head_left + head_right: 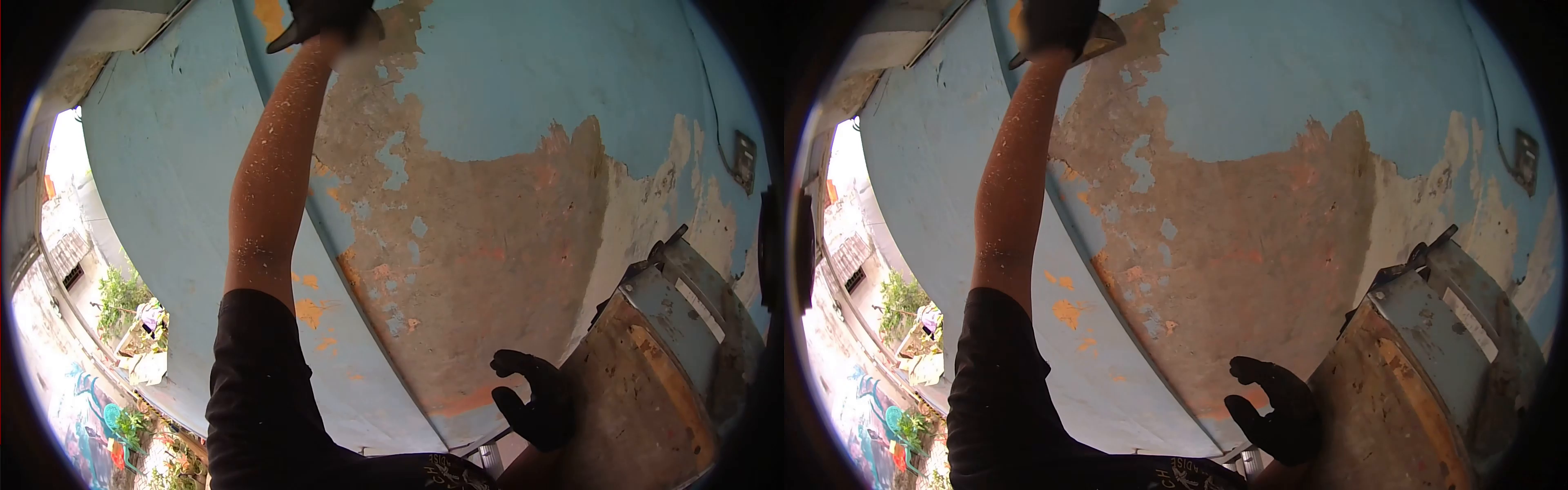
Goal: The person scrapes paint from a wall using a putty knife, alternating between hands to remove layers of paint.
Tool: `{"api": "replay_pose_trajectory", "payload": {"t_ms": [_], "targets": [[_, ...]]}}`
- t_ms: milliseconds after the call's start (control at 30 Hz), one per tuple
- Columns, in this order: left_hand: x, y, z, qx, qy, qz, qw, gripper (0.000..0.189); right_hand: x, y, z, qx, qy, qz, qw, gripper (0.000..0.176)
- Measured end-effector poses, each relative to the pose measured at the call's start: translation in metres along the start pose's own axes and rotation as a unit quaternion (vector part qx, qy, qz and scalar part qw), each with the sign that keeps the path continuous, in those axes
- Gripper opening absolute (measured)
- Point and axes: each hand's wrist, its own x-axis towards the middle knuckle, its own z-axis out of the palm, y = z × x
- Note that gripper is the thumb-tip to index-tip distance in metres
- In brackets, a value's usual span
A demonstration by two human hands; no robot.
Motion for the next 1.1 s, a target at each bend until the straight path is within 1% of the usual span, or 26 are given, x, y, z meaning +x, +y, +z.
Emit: {"api": "replay_pose_trajectory", "payload": {"t_ms": [33, 100, 133, 167, 233, 300, 333, 367, 433, 500, 533, 567, 633, 700, 733, 767, 833, 867, 900, 967, 1033, 1067, 1100], "targets": [[-0.001, -0.001, -0.004, -0.022, -0.011, -0.018, 1.0, 0.041, 0.001, -0.001, -0.001, -0.017, -0.004, -0.005, 1.0, 0.046], [-0.028, -0.031, 0.009, 0.003, -0.082, -0.131, 0.988, 0.042, -0.003, -0.004, -0.001, -0.025, -0.018, -0.002, 1.0, 0.047], [-0.047, -0.043, 0.012, 0.044, -0.11, -0.116, 0.986, 0.044, -0.002, -0.004, -0.002, -0.028, -0.02, -0.009, 0.999, 0.047], [-0.053, -0.051, 0.017, 0.059, -0.152, -0.124, 0.979, 0.044, 0.001, -0.003, -0.002, -0.034, -0.018, -0.021, 0.999, 0.047], [-0.049, -0.037, 0.012, 0.039, -0.109, -0.067, 0.991, 0.042, 0.001, -0.001, 0.0, -0.021, -0.014, -0.014, 1.0, 0.046], [-0.022, -0.017, 0.001, 0.037, -0.038, -0.003, 0.999, 0.04, 0.001, 0.0, 0.001, -0.01, -0.014, -0.002, 1.0, 0.046], [-0.007, -0.011, -0.006, 0.003, -0.024, 0.03, 0.999, 0.038, 0.003, 0.0, 0.002, -0.019, -0.02, 0.003, 1.0, 0.045], [0.001, 0.008, -0.024, -0.019, -0.074, -0.002, 0.997, 0.035, 0.005, 0.0, 0.001, -0.029, -0.025, 0.008, 0.999, 0.045], [0.01, -0.018, -0.011, -0.036, -0.037, -0.002, 0.999, 0.037, 0.007, 0.002, 0.001, -0.033, -0.022, 0.006, 0.999, 0.045], [-0.026, -0.046, 0.011, 0.01, -0.076, -0.094, 0.993, 0.04, 0.0, 0.001, 0.001, -0.033, -0.027, 0.008, 0.999, 0.044], [-0.042, -0.056, 0.016, 0.053, -0.113, -0.083, 0.989, 0.042, 0.0, 0.002, 0.001, -0.032, -0.023, 0.003, 0.999, 0.045], [-0.048, -0.062, 0.025, 0.099, -0.09, -0.051, 0.99, 0.042, 0.002, 0.002, 0.001, -0.034, -0.017, -0.004, 0.999, 0.045], [-0.033, -0.036, 0.013, 0.075, -0.089, -0.028, 0.993, 0.041, 0.004, 0.001, 0.001, -0.038, -0.016, -0.004, 0.999, 0.044], [-0.005, -0.022, 0.002, -0.002, -0.016, 0.061, 0.998, 0.038, 0.004, -0.001, 0.001, -0.043, -0.015, 0.001, 0.999, 0.044], [0.01, -0.014, -0.011, -0.001, -0.069, 0.049, 0.996, 0.036, 0.005, -0.001, 0.001, -0.033, -0.024, 0.02, 0.999, 0.046], [0.013, -0.012, -0.004, -0.06, -0.027, -0.023, 0.998, 0.036, 0.004, -0.001, 0.001, -0.022, -0.034, 0.041, 0.998, 0.047], [-0.011, -0.029, 0.009, -0.04, -0.027, -0.061, 0.997, 0.037, 0.004, -0.001, 0.001, -0.016, -0.031, 0.041, 0.999, 0.047], [-0.027, -0.039, 0.018, 0.013, -0.013, -0.022, 1.0, 0.041, 0.002, -0.001, 0.001, -0.009, -0.028, 0.037, 0.999, 0.047], [-0.031, -0.039, 0.015, 0.033, -0.073, -0.007, 0.997, 0.043, 0.001, 0.0, 0.002, -0.008, -0.027, 0.036, 0.999, 0.047], [-0.028, -0.03, 0.018, 0.078, -0.065, 0.041, 0.994, 0.041, 0.002, 0.0, 0.002, 0.003, -0.027, 0.032, 0.999, 0.047], [-0.007, -0.016, 0.006, 0.025, -0.002, 0.09, 0.996, 0.039, 0.001, 0.002, 0.001, -0.018, -0.027, 0.021, 0.999, 0.046], [0.005, -0.003, -0.007, -0.018, -0.05, 0.036, 0.998, 0.039, 0.003, 0.003, 0.0, -0.037, -0.025, 0.012, 0.999, 0.046], [0.017, -0.004, -0.008, 0.016, 0.028, 0.042, 0.999, 0.039, 0.005, 0.002, 0.0, -0.038, -0.022, 0.011, 0.999, 0.046]]}}
